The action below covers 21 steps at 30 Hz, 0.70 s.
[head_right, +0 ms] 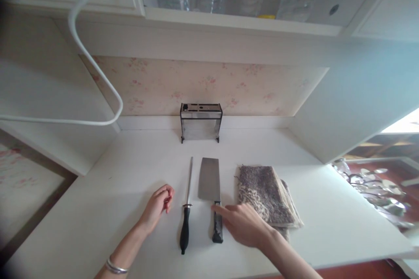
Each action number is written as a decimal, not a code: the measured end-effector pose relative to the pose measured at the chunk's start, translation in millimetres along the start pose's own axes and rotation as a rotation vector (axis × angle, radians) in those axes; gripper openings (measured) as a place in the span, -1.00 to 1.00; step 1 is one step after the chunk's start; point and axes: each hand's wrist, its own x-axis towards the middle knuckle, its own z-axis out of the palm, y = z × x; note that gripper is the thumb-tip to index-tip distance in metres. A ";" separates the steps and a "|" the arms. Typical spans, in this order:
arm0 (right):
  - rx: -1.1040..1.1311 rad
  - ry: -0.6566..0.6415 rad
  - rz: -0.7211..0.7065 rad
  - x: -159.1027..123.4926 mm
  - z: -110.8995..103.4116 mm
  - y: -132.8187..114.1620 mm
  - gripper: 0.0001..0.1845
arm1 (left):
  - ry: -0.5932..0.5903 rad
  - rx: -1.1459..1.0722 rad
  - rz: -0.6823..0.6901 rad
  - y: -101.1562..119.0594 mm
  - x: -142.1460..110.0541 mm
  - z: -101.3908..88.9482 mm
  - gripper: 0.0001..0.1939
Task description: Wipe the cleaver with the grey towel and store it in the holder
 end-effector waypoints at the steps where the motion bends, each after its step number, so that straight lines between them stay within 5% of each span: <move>1: -0.020 -0.027 -0.028 5.0 1.1 -6.8 -0.40 | 0.003 0.002 0.006 -1.4 -0.8 -0.8 -0.95; 7: -0.115 -0.111 -0.054 16.7 3.2 -8.6 -0.42 | 0.036 0.109 0.031 -7.6 -5.5 -4.4 -0.89; 15: -0.027 0.016 0.019 12.6 -15.4 -3.8 -0.63 | 0.007 0.150 0.036 -11.1 -1.6 -9.5 -0.88; 18: 0.019 0.150 0.014 16.9 -39.4 -1.9 -0.77 | 0.016 0.194 0.021 -9.9 -1.7 -9.1 -0.87; 21: 0.136 0.419 0.128 23.3 -63.3 3.2 -0.69 | -0.004 0.194 0.018 -8.5 -3.4 -8.1 -0.87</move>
